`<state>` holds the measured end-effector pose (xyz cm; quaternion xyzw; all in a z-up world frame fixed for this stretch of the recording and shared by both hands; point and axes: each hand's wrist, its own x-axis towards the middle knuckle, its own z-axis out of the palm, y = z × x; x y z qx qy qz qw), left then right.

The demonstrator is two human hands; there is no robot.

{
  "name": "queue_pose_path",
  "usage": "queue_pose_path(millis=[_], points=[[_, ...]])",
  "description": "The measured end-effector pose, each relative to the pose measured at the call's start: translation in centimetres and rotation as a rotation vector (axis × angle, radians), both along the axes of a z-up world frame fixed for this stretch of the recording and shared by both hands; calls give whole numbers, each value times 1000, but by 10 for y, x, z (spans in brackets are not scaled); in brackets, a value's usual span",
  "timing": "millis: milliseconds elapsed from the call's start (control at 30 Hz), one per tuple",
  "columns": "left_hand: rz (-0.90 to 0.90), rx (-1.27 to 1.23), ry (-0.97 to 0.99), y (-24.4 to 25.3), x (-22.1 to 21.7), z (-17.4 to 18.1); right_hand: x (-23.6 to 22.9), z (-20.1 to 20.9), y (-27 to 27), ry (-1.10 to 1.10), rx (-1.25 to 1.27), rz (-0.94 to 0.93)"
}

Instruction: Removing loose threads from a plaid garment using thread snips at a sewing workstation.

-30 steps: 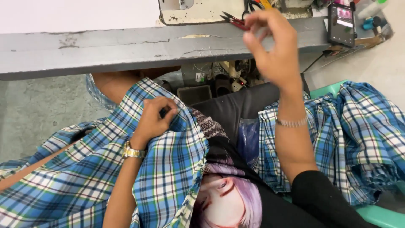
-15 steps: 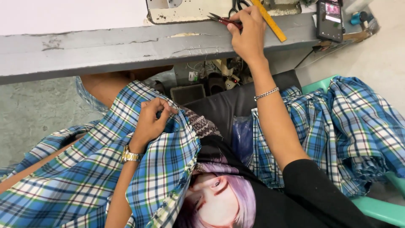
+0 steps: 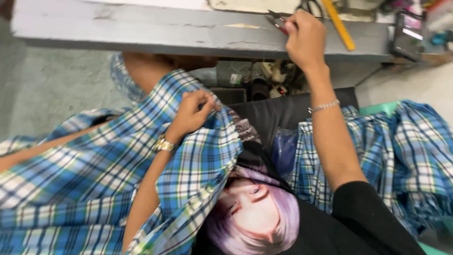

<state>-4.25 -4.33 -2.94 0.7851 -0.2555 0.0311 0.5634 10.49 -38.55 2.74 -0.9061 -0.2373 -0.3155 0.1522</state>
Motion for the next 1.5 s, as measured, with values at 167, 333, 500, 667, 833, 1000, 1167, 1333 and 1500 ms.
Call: queue_pose_path(millis=[167, 333, 500, 667, 833, 1000, 1167, 1333, 1500], points=[[-50, -84, -49, -3, 2, 7, -96, 25, 65, 380, 382, 292], [41, -94, -72, -8, 6, -12, -149, -8, 92, 574, 435, 237], [78, -40, -55, -8, 4, -10, -178, -20, 99, 680, 344, 170], [83, -21, -45, -5, -5, 12, -184, -24, 102, 621, 200, 100], [101, 29, -51, -7, 0, -3, -183, -36, 100, 607, 157, 69], [118, 53, -66, -7, 2, -10, -179, -43, 100, 584, 120, 53], [118, 45, -72, -7, 1, -10, -177, -50, 99, 588, 84, 34], [118, 25, -73, -8, -1, -7, -177, -47, 103, 586, 116, 53], [114, -47, -42, -6, 1, -7, -179, -51, 100, 612, 194, 54]])
